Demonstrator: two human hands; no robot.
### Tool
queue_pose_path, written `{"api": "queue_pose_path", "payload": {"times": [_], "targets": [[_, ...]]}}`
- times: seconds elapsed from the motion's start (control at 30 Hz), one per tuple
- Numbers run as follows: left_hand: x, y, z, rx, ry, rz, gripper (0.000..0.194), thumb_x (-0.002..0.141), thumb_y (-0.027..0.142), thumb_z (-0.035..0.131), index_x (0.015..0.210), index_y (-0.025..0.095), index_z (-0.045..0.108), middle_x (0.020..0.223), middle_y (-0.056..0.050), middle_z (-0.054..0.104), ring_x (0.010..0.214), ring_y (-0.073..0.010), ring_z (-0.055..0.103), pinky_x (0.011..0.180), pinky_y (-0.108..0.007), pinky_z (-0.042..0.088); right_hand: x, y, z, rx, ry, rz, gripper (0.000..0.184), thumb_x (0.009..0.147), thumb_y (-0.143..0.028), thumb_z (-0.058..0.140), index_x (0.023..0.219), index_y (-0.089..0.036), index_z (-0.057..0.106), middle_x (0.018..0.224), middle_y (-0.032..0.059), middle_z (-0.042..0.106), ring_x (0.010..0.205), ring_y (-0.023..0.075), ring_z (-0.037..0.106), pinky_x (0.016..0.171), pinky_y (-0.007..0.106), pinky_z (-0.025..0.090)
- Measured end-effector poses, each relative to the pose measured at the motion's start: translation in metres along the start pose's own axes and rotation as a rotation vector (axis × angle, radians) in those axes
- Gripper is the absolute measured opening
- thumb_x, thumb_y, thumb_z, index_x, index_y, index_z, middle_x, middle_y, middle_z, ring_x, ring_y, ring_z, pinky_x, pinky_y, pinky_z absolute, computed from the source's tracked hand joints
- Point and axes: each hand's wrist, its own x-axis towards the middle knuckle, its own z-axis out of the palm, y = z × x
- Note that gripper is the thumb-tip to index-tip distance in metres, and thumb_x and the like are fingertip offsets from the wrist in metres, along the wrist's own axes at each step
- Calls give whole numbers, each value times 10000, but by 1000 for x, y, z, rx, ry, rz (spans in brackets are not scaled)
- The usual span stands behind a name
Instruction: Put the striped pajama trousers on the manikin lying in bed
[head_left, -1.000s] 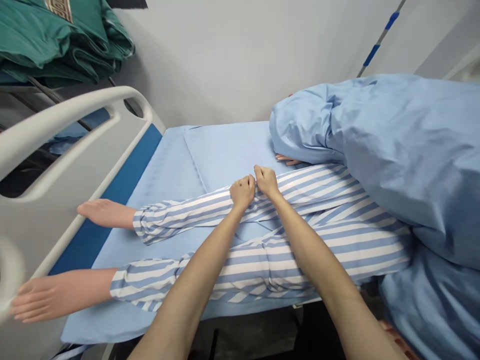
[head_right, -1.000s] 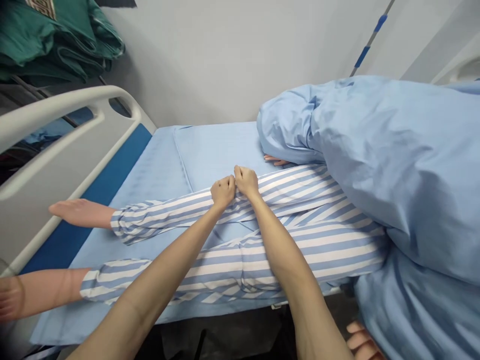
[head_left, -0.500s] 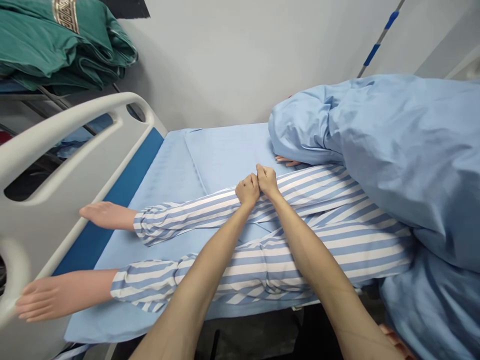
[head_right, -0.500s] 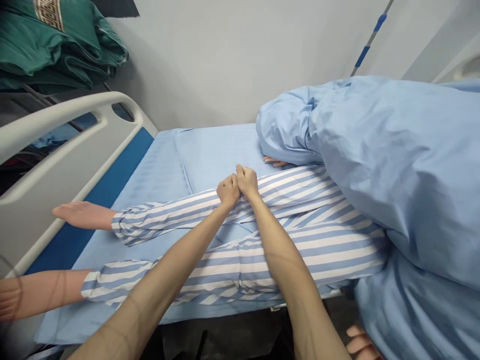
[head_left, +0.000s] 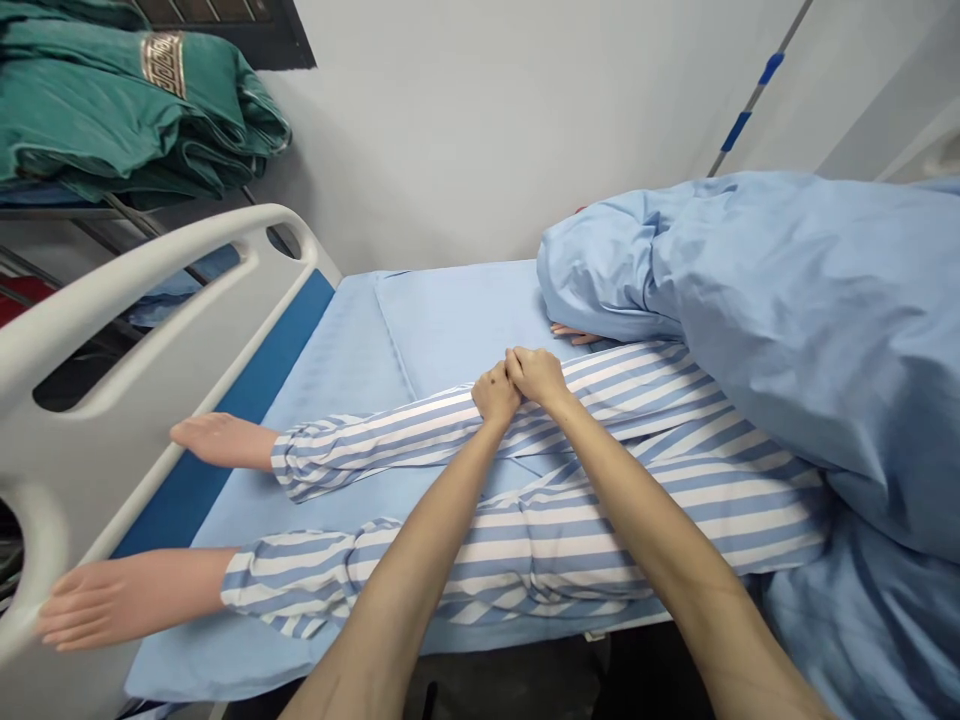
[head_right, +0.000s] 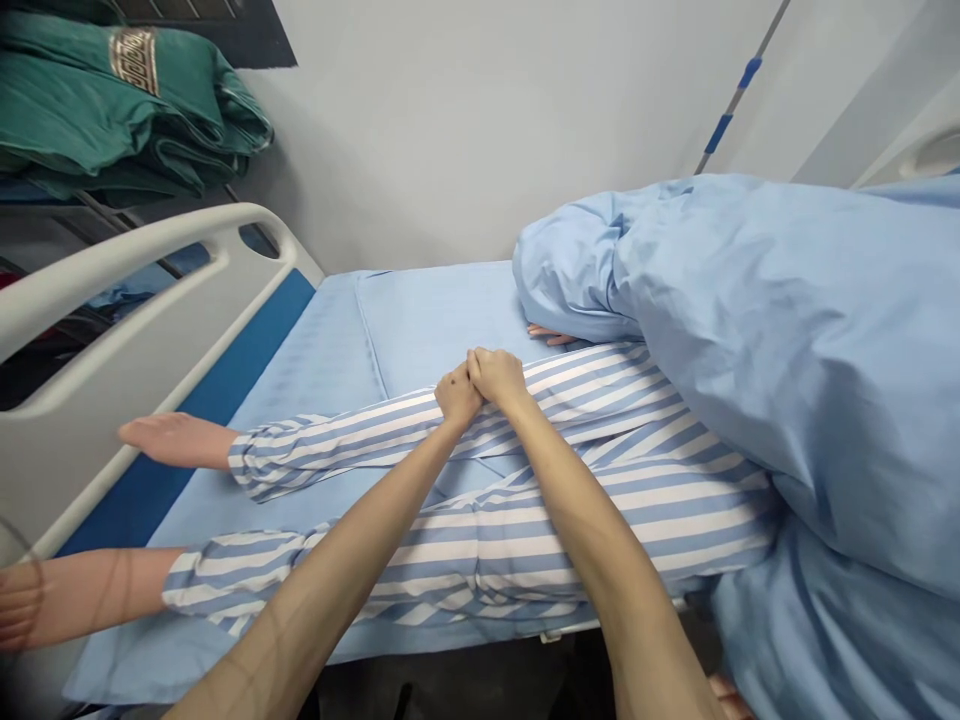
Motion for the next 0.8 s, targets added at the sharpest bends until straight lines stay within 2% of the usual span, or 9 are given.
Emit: {"api": "queue_pose_path", "payload": {"times": [0.1,0.23,0.4,0.5,0.63,0.8], "targets": [[-1,0,1,45,21,28,449,1019,389,320,959,249,742,1008,-107,758,930,-236,673,762,-301,400,0,10,7,121,75,60,425,1010,-331,397,718,-197,675,719,65,689,700,178,588,654,278,321],[7,6,-4,12,18,-6,418,1000,370,348,900,252,737,1020,-93,760,946,-238,667,773,-305,403,5,20,11,390,188,68,471,994,-340,377,559,-209,502,565,6,547,592,144,471,617,275,304],[21,32,-6,-106,71,-52,405,990,326,344,880,240,724,1038,-85,756,961,-239,658,763,-308,411,11,25,7,671,235,110,460,973,-371,360,536,-228,373,510,-32,415,560,127,404,587,259,323],[18,43,3,-126,34,-35,407,999,312,335,892,236,721,1034,-80,755,957,-229,661,760,-300,417,13,28,9,746,264,130,437,957,-371,376,543,-232,345,511,-40,380,557,123,379,567,258,311],[9,41,11,-41,-3,-5,397,1013,334,343,958,238,725,1098,-85,746,1008,-230,662,799,-302,422,11,27,11,688,289,119,447,959,-369,380,537,-227,344,498,-39,385,550,122,372,561,265,281],[7,38,8,29,-24,-26,414,1023,373,323,1030,265,723,1092,-76,747,1001,-219,669,793,-287,432,10,22,-4,370,169,106,455,981,-316,375,559,-197,500,574,12,570,590,143,475,591,270,285]]}}
